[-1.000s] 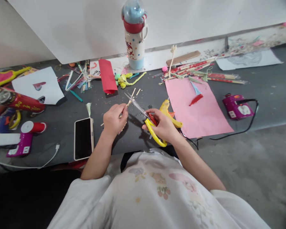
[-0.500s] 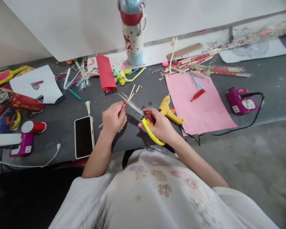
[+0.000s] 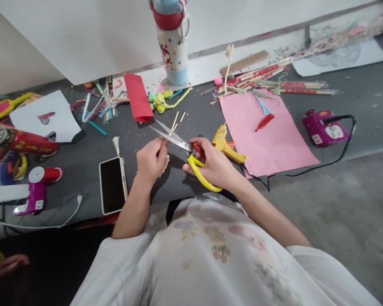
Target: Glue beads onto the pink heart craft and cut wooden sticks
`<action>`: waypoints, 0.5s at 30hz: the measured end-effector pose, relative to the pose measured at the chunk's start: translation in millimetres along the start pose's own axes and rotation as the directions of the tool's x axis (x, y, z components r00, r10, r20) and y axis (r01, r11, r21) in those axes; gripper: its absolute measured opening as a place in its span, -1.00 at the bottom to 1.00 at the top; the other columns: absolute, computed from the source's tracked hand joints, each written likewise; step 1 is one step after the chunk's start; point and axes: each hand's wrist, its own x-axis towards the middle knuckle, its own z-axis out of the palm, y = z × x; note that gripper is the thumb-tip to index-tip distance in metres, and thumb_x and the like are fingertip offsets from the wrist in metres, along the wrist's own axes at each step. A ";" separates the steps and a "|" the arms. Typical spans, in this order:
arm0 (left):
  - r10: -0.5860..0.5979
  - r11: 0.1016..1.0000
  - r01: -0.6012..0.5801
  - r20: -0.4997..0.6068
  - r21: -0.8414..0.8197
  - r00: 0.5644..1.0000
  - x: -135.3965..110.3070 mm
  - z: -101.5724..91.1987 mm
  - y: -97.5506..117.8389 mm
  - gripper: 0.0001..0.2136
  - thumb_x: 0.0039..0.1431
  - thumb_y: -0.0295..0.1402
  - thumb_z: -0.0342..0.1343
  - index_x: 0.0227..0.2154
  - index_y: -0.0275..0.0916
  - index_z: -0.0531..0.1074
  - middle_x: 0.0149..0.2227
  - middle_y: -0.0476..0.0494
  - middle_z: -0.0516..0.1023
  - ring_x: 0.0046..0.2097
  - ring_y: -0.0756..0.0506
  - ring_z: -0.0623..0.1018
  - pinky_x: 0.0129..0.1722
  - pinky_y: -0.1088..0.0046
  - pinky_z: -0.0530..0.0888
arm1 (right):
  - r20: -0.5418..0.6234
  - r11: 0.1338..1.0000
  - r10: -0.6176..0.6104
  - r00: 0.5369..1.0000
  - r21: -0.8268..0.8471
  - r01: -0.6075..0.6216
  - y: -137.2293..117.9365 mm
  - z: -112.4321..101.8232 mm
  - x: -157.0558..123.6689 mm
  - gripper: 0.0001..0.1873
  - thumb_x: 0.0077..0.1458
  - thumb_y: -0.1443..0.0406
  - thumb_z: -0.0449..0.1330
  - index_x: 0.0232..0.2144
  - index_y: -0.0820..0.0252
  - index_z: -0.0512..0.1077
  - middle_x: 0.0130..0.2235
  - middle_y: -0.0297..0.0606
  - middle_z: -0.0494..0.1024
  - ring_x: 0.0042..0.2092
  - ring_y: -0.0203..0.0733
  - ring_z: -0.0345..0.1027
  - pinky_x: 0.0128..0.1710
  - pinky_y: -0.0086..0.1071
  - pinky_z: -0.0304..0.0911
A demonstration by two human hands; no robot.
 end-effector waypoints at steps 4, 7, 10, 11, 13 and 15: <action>-0.021 1.000 0.021 0.011 -0.015 1.000 -0.1 -0.8 1.5 -0.70 0.35 -0.24 -0.08 -0.36 -0.20 0.50 -0.51 -0.02 0.50 -0.45 0.04 0.48 -0.41 0.53 0.35 | 0.013 1.000 0.009 1.000 0.006 -0.009 0.5 0.6 -0.1 -0.30 -0.01 0.07 0.30 0.10 0.29 0.23 -0.25 -0.21 0.44 -0.23 -0.16 0.36 -0.21 -0.27 0.28; -0.040 0.999 0.040 0.010 -0.003 0.999 0.2 -0.6 2.5 -0.69 0.35 -0.22 -0.08 -0.38 -0.20 0.50 -0.52 -0.02 0.50 -0.46 0.04 0.47 -0.42 0.53 0.35 | 0.010 1.000 0.012 1.000 0.009 -0.012 2.2 2.2 -0.3 -0.31 0.00 0.07 0.30 0.09 0.25 0.23 -0.27 -0.23 0.43 -0.24 -0.16 0.36 -0.22 -0.28 0.28; -0.060 0.998 0.060 0.010 0.011 0.998 0.1 -0.1 2.4 -0.68 0.34 -0.20 -0.08 -0.38 -0.20 0.52 -0.55 -0.01 0.47 -0.48 0.04 0.44 -0.43 0.52 0.34 | 0.005 1.000 0.005 1.000 0.002 -0.005 2.8 2.9 -0.5 -0.30 0.00 0.07 0.30 0.10 0.28 0.22 -0.25 -0.19 0.44 -0.22 -0.15 0.37 -0.21 -0.28 0.27; -0.066 0.998 0.066 0.011 0.012 0.998 0.0 0.1 2.2 -0.68 0.34 -0.20 -0.07 -0.38 -0.20 0.52 -0.56 0.00 0.46 -0.50 0.04 0.43 -0.44 0.52 0.33 | 0.006 1.000 -0.001 1.000 -0.007 0.001 2.7 2.8 -0.5 -0.31 0.00 0.08 0.30 0.10 0.29 0.22 -0.23 -0.17 0.45 -0.22 -0.15 0.37 -0.21 -0.28 0.27; -0.078 0.997 0.077 0.017 0.010 0.997 -0.5 0.2 1.9 -0.68 0.33 -0.20 -0.07 -0.37 -0.21 0.53 -0.58 0.01 0.43 -0.52 0.05 0.40 -0.46 0.52 0.32 | 0.009 0.999 -0.021 1.000 -0.033 0.021 2.3 2.0 -0.6 -0.31 0.00 0.09 0.30 0.10 0.31 0.21 -0.18 -0.11 0.46 -0.20 -0.13 0.37 -0.19 -0.27 0.27; -0.090 0.996 0.090 0.024 0.000 0.996 -1.0 0.1 1.9 -0.69 0.33 -0.21 -0.06 -0.32 -0.21 0.55 -0.58 0.02 0.43 -0.53 0.05 0.39 -0.46 0.52 0.32 | 0.019 0.998 -0.043 0.999 -0.048 0.044 2.1 1.0 -0.6 -0.30 0.00 0.10 0.30 0.10 0.33 0.21 -0.14 -0.08 0.45 -0.19 -0.13 0.37 -0.18 -0.26 0.27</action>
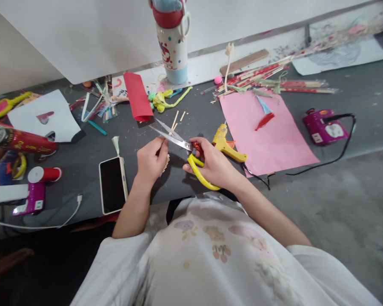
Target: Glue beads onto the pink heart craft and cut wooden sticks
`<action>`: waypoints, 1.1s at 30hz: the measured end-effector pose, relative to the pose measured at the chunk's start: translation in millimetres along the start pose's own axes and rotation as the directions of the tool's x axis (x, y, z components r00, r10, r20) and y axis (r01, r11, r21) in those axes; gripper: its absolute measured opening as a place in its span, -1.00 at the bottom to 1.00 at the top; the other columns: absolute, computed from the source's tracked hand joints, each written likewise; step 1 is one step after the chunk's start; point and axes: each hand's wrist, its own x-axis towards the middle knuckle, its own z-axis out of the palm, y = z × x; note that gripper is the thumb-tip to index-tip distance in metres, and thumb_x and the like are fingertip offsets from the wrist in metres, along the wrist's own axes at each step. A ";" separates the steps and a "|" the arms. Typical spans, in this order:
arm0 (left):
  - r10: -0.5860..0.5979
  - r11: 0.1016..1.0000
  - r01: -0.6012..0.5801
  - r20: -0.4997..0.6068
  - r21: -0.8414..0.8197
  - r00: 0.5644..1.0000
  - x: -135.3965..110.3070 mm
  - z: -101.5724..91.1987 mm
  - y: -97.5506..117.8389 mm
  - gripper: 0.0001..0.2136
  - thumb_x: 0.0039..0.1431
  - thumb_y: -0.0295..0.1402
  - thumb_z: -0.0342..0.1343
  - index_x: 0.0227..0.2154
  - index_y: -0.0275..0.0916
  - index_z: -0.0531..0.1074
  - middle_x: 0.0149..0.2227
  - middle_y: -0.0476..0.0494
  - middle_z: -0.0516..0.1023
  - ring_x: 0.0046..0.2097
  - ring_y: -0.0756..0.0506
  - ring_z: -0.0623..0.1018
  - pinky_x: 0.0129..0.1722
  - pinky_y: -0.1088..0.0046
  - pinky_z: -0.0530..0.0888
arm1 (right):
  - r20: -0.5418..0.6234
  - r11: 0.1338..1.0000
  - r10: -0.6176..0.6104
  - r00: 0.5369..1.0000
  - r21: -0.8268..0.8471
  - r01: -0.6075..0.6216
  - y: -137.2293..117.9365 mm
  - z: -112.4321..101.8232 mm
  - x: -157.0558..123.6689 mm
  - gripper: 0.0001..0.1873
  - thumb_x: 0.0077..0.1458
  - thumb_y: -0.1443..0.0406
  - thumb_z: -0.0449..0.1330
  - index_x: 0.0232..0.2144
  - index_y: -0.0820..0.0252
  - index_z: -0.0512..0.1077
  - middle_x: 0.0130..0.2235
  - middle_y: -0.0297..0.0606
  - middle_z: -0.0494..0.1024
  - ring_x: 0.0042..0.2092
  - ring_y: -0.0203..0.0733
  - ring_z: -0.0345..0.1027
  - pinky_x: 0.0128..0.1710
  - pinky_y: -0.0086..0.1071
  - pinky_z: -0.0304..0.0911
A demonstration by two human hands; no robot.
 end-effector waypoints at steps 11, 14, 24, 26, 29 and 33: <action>0.027 0.999 -0.027 -0.006 -0.021 1.000 -1.6 0.2 -2.4 -0.70 0.33 -0.21 -0.06 -0.21 -0.20 0.56 -0.45 -0.02 0.57 -0.47 0.05 0.48 -0.41 0.53 0.37 | 0.052 0.997 -0.026 0.998 0.073 0.022 2.3 -2.9 -1.7 -0.31 0.03 0.12 0.27 0.12 0.32 0.17 -0.10 -0.07 0.45 -0.18 -0.16 0.36 -0.19 -0.29 0.28; 0.022 1.000 -0.022 0.003 -0.015 1.000 -2.3 0.2 -2.9 -0.69 0.33 -0.20 -0.06 -0.16 -0.20 0.55 -0.42 -0.03 0.59 -0.45 0.04 0.49 -0.40 0.54 0.38 | 0.046 0.998 -0.027 0.999 0.052 0.025 1.2 -3.3 -1.2 -0.33 0.05 0.12 0.26 0.11 0.32 0.18 -0.11 -0.06 0.45 -0.18 -0.15 0.36 -0.18 -0.27 0.28; 0.016 1.000 -0.016 0.008 -0.019 1.000 -2.6 0.8 -2.8 -0.70 0.34 -0.21 -0.07 -0.16 -0.20 0.55 -0.48 -0.01 0.54 -0.48 0.05 0.47 -0.42 0.55 0.37 | 0.052 0.999 -0.033 0.998 0.010 0.032 1.4 -3.6 -2.2 -0.31 0.06 0.12 0.26 0.13 0.36 0.18 -0.09 -0.04 0.45 -0.18 -0.14 0.37 -0.16 -0.27 0.28; 0.013 1.000 -0.013 0.015 -0.025 1.000 -2.8 0.8 -2.7 -0.70 0.34 -0.21 -0.07 -0.16 -0.20 0.55 -0.47 -0.01 0.55 -0.47 0.05 0.48 -0.42 0.55 0.37 | 0.056 1.000 -0.031 0.998 0.001 0.031 1.0 -4.2 -2.4 -0.32 0.06 0.12 0.25 0.13 0.35 0.18 -0.10 -0.04 0.46 -0.18 -0.14 0.37 -0.17 -0.27 0.28; 0.005 1.000 -0.004 0.031 -0.022 1.000 -3.1 0.8 -2.8 -0.69 0.34 -0.20 -0.08 -0.16 -0.20 0.55 -0.46 -0.02 0.56 -0.46 0.04 0.49 -0.40 0.54 0.37 | 0.057 0.999 -0.027 0.998 -0.015 0.028 0.3 -4.8 -2.6 -0.33 0.06 0.11 0.26 0.12 0.32 0.18 -0.11 -0.05 0.47 -0.19 -0.12 0.38 -0.18 -0.27 0.27; 0.008 1.000 -0.007 0.036 -0.016 0.999 -3.2 1.6 -4.3 -0.69 0.34 -0.20 -0.08 -0.17 -0.20 0.54 -0.44 -0.03 0.57 -0.44 0.04 0.50 -0.40 0.53 0.37 | 0.057 1.000 -0.002 0.998 -0.024 0.004 0.4 -4.3 -1.5 -0.33 0.06 0.09 0.26 0.11 0.32 0.20 -0.15 -0.07 0.47 -0.22 -0.12 0.39 -0.22 -0.28 0.27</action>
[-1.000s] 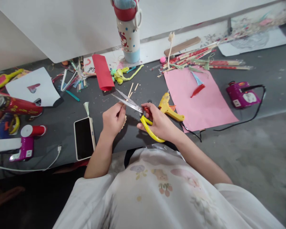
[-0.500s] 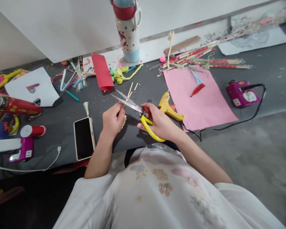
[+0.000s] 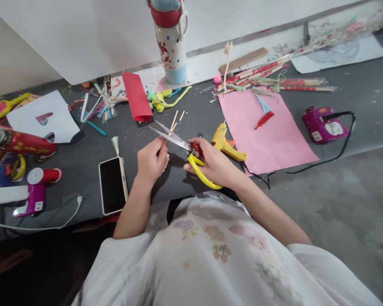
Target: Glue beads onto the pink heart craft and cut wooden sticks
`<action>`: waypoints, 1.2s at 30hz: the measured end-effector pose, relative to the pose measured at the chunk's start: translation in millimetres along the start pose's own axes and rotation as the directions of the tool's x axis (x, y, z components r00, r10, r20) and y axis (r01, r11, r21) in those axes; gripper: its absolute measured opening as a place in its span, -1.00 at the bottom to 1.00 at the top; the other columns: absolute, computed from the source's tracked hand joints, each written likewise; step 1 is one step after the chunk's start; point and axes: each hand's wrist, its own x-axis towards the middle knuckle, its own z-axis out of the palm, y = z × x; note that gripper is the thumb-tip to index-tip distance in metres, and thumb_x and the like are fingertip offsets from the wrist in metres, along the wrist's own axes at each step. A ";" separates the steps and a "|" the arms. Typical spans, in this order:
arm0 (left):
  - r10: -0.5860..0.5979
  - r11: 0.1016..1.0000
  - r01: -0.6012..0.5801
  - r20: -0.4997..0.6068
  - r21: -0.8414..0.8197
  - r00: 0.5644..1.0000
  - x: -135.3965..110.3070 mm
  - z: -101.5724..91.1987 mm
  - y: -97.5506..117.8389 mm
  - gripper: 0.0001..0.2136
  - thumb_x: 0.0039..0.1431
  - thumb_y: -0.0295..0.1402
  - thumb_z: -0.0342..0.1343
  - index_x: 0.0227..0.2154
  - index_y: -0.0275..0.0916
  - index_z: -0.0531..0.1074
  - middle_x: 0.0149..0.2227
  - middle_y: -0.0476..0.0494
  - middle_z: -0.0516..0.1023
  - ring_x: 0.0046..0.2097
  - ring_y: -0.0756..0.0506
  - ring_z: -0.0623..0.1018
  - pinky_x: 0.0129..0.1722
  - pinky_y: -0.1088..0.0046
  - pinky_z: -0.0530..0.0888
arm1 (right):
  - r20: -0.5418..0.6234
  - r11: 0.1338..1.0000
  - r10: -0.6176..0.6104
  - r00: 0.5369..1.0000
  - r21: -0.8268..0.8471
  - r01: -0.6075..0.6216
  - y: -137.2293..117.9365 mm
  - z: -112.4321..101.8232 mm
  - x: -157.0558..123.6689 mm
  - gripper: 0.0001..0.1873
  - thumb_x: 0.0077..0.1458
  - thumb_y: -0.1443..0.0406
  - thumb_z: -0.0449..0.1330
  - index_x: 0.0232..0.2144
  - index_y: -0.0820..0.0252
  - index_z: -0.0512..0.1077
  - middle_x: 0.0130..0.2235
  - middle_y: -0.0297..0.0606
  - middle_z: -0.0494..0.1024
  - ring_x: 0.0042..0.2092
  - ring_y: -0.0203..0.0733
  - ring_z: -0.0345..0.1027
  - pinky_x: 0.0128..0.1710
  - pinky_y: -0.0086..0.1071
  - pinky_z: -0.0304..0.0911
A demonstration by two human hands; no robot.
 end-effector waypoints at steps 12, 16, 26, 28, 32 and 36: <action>0.017 0.997 -0.020 0.045 0.068 0.999 6.7 -0.9 2.9 -0.70 0.35 -0.23 -0.09 -0.28 -0.19 0.53 -0.44 -0.06 0.55 -0.37 -0.01 0.52 -0.38 0.48 0.33 | -0.038 0.997 0.051 0.998 -0.052 -0.053 -1.2 4.1 4.7 -0.45 0.13 0.08 0.20 0.05 0.30 0.24 -0.37 -0.25 0.46 -0.28 -0.12 0.40 -0.25 -0.30 0.25; 0.026 0.993 -0.034 0.076 0.110 0.997 10.5 -0.8 4.3 -0.72 0.35 -0.25 -0.10 -0.28 -0.18 0.51 -0.45 -0.05 0.53 -0.36 -0.02 0.51 -0.37 0.47 0.31 | -0.053 0.997 0.073 0.996 -0.029 -0.075 0.9 6.6 5.5 -0.44 0.13 0.05 0.20 0.05 0.27 0.24 -0.30 -0.18 0.51 -0.24 -0.10 0.43 -0.23 -0.29 0.27; 0.021 0.972 -0.048 0.121 0.229 0.992 26.5 -5.0 17.6 -0.77 0.32 -0.33 -0.08 -0.26 -0.20 0.50 -0.41 -0.08 0.51 -0.33 -0.04 0.49 -0.37 0.45 0.25 | -0.055 0.977 0.210 0.976 0.059 -0.207 -8.0 10.1 6.0 -0.43 0.13 -0.02 0.13 0.04 0.26 0.26 -0.22 -0.11 0.53 -0.25 -0.11 0.45 -0.25 -0.31 0.29; 0.030 0.970 -0.057 0.119 0.235 0.992 30.8 -5.6 20.5 -0.79 0.28 -0.36 -0.05 -0.31 -0.21 0.50 -0.43 -0.07 0.50 -0.35 -0.02 0.47 -0.39 0.46 0.24 | -0.061 0.975 0.217 0.974 0.067 -0.213 -9.3 12.4 4.7 -0.43 0.14 -0.04 0.09 0.03 0.23 0.25 -0.22 -0.12 0.53 -0.25 -0.12 0.45 -0.25 -0.31 0.29; 0.055 0.971 -0.080 0.118 0.223 0.992 38.8 -4.1 21.4 -0.79 0.26 -0.36 -0.03 -0.41 -0.22 0.49 -0.46 -0.06 0.47 -0.38 -0.01 0.43 -0.42 0.47 0.21 | -0.065 0.974 0.214 0.975 0.093 -0.208 -10.0 17.6 3.3 -0.42 0.17 -0.06 0.04 0.06 0.23 0.22 -0.26 -0.16 0.52 -0.29 -0.11 0.45 -0.28 -0.29 0.30; 0.088 0.979 -0.109 0.128 0.172 0.988 44.6 -0.7 17.7 -0.78 0.25 -0.35 -0.04 -0.43 -0.22 0.47 -0.48 -0.06 0.47 -0.39 -0.01 0.42 -0.41 0.47 0.22 | -0.068 0.974 0.214 0.974 0.096 -0.207 -12.1 19.9 3.7 -0.41 0.20 -0.03 0.03 0.09 0.27 0.18 -0.16 -0.04 0.53 -0.18 -0.04 0.47 -0.19 -0.23 0.32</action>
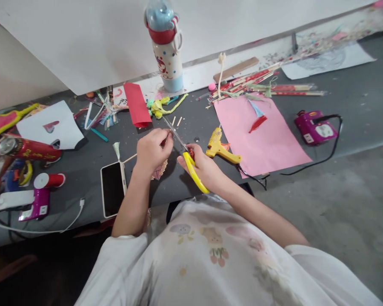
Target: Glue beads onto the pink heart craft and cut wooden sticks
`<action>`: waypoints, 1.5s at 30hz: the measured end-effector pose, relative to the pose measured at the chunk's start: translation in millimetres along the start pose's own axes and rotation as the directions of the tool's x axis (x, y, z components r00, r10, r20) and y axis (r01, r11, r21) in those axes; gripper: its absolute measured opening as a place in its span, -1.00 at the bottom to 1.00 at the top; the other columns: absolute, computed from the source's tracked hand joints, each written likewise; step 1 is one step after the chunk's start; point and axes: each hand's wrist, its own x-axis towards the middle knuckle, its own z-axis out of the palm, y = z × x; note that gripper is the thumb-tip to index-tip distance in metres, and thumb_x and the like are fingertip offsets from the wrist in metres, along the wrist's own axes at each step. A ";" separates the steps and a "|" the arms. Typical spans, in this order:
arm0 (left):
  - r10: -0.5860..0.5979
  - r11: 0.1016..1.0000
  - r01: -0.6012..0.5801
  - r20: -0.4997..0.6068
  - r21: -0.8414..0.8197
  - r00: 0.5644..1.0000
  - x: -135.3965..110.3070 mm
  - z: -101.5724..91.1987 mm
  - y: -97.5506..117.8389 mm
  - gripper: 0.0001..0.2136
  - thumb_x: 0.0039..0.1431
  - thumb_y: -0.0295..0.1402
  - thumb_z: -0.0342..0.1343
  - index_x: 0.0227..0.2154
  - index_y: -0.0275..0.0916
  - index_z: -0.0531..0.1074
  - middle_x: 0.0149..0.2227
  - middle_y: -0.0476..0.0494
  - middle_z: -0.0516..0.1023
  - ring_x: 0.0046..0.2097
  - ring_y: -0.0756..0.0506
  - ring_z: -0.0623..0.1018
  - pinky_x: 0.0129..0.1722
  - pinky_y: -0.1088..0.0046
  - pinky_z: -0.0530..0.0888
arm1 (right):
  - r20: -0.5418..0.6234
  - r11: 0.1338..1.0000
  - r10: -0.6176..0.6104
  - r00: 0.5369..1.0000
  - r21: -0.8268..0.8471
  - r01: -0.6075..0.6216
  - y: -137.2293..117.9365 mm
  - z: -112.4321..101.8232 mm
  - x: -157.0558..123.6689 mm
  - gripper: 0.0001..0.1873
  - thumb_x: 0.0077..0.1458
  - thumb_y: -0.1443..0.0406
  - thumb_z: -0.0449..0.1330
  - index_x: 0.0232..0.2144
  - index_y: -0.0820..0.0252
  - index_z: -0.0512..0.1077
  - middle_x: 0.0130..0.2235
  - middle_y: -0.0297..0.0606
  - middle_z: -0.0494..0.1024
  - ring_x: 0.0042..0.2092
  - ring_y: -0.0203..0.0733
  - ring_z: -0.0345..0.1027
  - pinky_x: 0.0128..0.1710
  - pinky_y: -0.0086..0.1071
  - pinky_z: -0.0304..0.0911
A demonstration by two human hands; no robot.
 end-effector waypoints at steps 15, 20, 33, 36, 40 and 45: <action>0.008 0.985 -0.001 0.040 -0.174 0.999 0.6 2.3 -9.0 -0.78 0.21 -0.37 -0.02 -0.53 -0.25 0.40 -0.56 -0.03 0.41 -0.50 0.02 0.30 -0.46 0.45 0.20 | 0.034 0.998 -0.033 0.999 -0.045 0.035 -6.3 0.1 -2.3 -0.33 0.22 -0.04 0.04 0.12 0.40 0.14 0.02 0.21 0.46 0.05 0.11 0.40 0.01 -0.09 0.28; 0.007 0.986 0.001 0.042 -0.169 0.999 -0.3 2.1 -9.4 -0.76 0.21 -0.35 -0.03 -0.56 -0.24 0.35 -0.59 -0.01 0.35 -0.52 0.04 0.26 -0.49 0.46 0.17 | 0.027 0.996 -0.044 0.999 -0.079 0.046 -6.2 1.6 -3.1 -0.32 0.21 -0.05 0.04 0.12 0.42 0.15 0.03 0.21 0.45 0.07 0.15 0.39 0.03 -0.09 0.27; -0.020 0.959 0.045 0.092 -0.280 0.996 -1.0 0.9 -8.3 -0.72 0.23 -0.33 -0.03 -0.61 -0.24 0.25 -0.63 0.05 0.25 -0.56 0.06 0.18 -0.53 0.48 0.13 | 0.033 0.988 -0.044 0.998 -0.143 0.048 -9.5 0.3 -5.3 -0.36 0.23 0.00 0.06 0.10 0.45 0.17 0.01 0.21 0.46 0.08 0.17 0.39 0.04 -0.10 0.26; -0.044 0.945 0.076 0.108 -0.318 0.993 -0.6 1.2 -7.9 -0.73 0.22 -0.32 -0.04 -0.60 -0.23 0.26 -0.64 0.06 0.22 -0.55 0.06 0.18 -0.54 0.49 0.13 | 0.032 0.990 -0.046 0.998 -0.135 0.049 -8.7 -0.1 -5.5 -0.37 0.23 -0.01 0.06 0.09 0.42 0.16 0.01 0.22 0.47 0.07 0.14 0.40 0.02 -0.10 0.27; -0.040 0.952 0.072 0.114 -0.299 0.993 -0.4 -0.5 -7.9 -0.72 0.21 -0.33 -0.04 -0.62 -0.22 0.23 -0.65 0.06 0.18 -0.56 0.06 0.17 -0.55 0.48 0.13 | 0.045 0.990 -0.041 0.998 -0.132 0.046 -9.0 -0.8 -6.2 -0.36 0.23 -0.02 0.05 0.10 0.42 0.16 0.02 0.22 0.46 0.08 0.15 0.39 0.03 -0.09 0.26; 0.000 0.967 0.028 0.107 -0.255 0.994 0.8 -3.6 -8.1 -0.71 0.18 -0.35 -0.03 -0.64 -0.22 0.15 -0.65 0.06 0.18 -0.57 0.06 0.16 -0.54 0.47 0.13 | 0.057 0.989 -0.051 0.997 -0.139 0.058 -9.9 -2.3 -7.2 -0.36 0.23 -0.04 0.04 0.08 0.40 0.17 0.02 0.22 0.46 0.09 0.16 0.39 0.03 -0.10 0.25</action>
